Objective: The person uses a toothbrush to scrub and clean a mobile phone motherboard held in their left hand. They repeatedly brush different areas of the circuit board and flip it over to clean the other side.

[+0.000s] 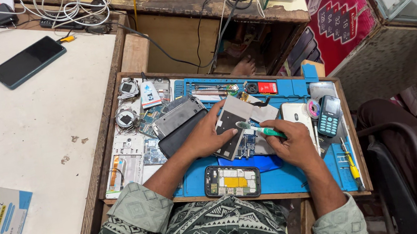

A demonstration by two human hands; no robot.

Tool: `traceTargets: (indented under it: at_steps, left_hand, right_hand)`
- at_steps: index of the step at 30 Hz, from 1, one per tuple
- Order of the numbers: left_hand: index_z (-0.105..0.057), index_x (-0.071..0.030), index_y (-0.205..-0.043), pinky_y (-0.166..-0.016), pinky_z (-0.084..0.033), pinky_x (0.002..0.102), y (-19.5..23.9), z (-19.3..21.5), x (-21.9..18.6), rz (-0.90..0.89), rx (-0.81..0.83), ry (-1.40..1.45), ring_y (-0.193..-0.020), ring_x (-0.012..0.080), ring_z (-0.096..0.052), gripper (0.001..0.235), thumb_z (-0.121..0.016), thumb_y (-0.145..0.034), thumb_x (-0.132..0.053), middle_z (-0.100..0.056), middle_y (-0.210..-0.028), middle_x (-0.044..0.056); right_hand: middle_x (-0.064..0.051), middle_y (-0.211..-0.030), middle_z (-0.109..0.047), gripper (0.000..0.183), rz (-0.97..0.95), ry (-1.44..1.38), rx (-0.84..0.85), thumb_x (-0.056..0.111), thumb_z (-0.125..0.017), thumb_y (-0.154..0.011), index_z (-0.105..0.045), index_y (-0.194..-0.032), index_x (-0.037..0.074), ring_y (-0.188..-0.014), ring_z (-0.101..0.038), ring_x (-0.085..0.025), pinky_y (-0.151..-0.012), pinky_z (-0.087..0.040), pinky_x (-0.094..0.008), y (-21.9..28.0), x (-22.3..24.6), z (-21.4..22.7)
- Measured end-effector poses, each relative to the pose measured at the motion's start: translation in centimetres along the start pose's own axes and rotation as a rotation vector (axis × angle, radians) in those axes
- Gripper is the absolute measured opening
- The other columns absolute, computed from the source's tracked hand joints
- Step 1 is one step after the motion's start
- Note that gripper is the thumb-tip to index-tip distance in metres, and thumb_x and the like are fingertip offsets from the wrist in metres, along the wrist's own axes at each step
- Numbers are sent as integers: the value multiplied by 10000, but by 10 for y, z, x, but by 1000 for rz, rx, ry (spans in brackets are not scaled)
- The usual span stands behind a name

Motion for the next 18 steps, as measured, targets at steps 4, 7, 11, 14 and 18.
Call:
traceTargets:
  at_steps: [4, 7, 11, 14, 18]
  left_hand:
    - [-382, -110, -1537, -804, -556, 367, 2, 1, -7, 61, 7, -95, -884, 262, -704, 816, -777, -831, -217, -728, -1126, 148]
    - [-507, -121, -1487, -708, -568, 360, 2, 2, -16, 67, 27, -89, -785, 233, -708, 711, -758, -832, -234, -744, -1034, 139]
    - [-578, -173, -1471, -747, -572, 372, 5, 4, -26, 189, 70, -251, -785, 258, -719, 651, -729, -849, -290, -745, -951, 182]
    - [-603, -94, -1385, -839, -548, 451, 14, 0, -46, -244, -83, -661, -1018, 332, -685, 573, -774, -877, -297, -689, -1178, 156]
    - [-607, -49, -1293, -868, -530, 470, 27, -9, -71, -369, -136, -761, -1085, 374, -647, 651, -820, -775, -381, -627, -1263, 197]
  right_hand:
    - [-99, -724, -722, 255, -29, 13, 3, 63, -763, -807, -773, -1062, 79, -502, -629, -156, -501, -479, -291, 0, -2, -2]
    - [-95, -730, -721, 252, 6, -1, -6, 56, -754, -803, -768, -1054, 76, -493, -614, -155, -496, -476, -284, 2, -6, -2]
    - [-60, -735, -691, 226, 100, -21, -142, 38, -717, -839, -761, -1058, 67, -585, -616, -94, -531, -471, -258, 7, -15, 1]
    - [-24, -699, -670, 176, 51, -23, -344, 29, -715, -867, -769, -1031, 64, -574, -569, -61, -514, -433, -252, 12, -25, 4]
    - [-8, -684, -635, 181, 13, -66, -426, 28, -731, -865, -757, -1043, 55, -598, -548, -46, -543, -410, -236, 17, -33, 8]
Point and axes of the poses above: each hand's wrist, its own y-axis away from the middle knuckle, its own z-axis out of the back of the hand, x = y × z, the point moved 2 cm from there along -y, towards the middle knuckle
